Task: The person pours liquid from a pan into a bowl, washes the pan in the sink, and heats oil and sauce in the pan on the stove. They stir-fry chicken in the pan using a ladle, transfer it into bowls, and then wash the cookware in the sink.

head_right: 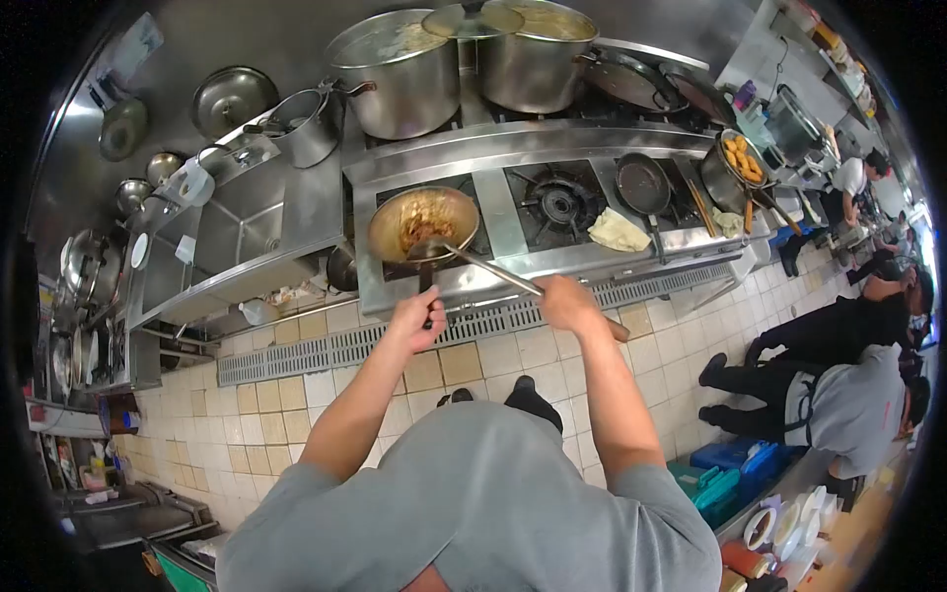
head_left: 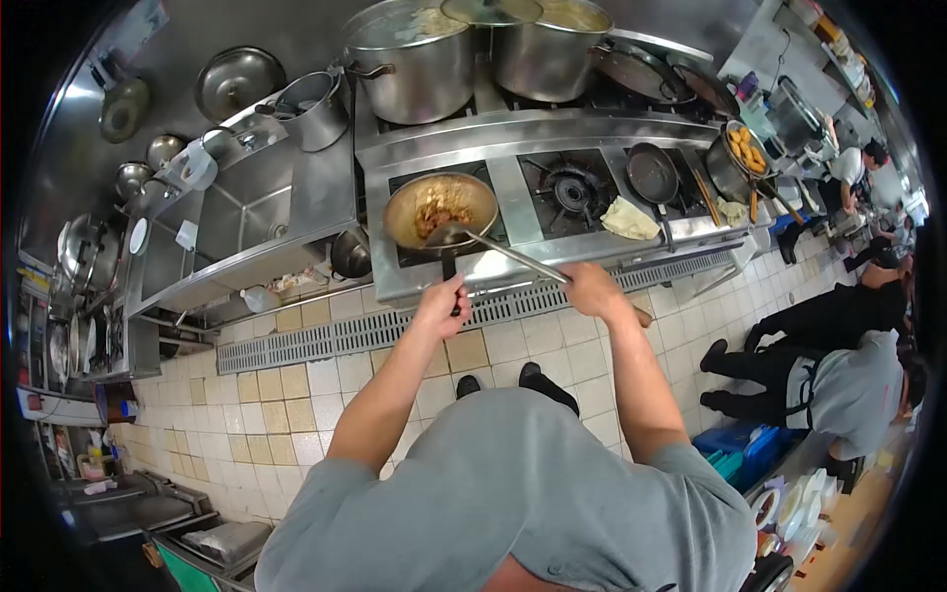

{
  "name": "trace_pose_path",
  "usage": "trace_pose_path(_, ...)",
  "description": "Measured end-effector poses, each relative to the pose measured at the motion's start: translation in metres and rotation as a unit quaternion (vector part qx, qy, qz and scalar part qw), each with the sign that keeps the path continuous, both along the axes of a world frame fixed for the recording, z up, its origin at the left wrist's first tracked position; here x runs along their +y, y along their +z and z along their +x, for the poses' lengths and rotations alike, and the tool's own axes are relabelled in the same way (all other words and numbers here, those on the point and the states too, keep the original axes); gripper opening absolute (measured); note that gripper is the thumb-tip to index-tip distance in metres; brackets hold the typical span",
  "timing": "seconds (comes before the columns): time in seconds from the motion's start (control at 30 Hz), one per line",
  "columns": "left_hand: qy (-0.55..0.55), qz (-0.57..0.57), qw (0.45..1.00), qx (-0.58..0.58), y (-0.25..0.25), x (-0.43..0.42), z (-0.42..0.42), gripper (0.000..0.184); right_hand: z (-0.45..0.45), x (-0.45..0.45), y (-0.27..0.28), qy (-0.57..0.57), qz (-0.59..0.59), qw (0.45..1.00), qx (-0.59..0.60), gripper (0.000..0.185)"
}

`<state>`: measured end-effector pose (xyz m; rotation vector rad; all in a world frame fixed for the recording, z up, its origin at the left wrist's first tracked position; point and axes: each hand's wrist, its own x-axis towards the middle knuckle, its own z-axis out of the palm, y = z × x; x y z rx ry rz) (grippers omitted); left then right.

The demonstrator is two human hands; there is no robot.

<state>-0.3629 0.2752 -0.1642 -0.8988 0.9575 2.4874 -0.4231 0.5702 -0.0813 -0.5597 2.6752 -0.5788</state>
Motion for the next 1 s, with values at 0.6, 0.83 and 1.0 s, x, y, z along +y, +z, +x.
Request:
trace_pose_path(0.6, -0.013, 0.008, 1.000, -0.024, 0.007, 0.000, 0.023, 0.022, -0.007, 0.014, 0.004, 0.048, -0.033, 0.998, -0.030, 0.033)
trace_pose_path(0.83, -0.008, -0.041, 0.997, 0.070, -0.059, 0.019, 0.049, 0.022, -0.012, -0.055, -0.079, -0.073, 0.090, 0.989, 0.096, 0.033)
trace_pose_path(1.0, -0.001, 0.006, 0.998, 0.058, -0.039, 0.003, 0.014, 0.020, 0.067, -0.043, -0.065, -0.141, -0.098, 0.985, 0.007, 0.035)
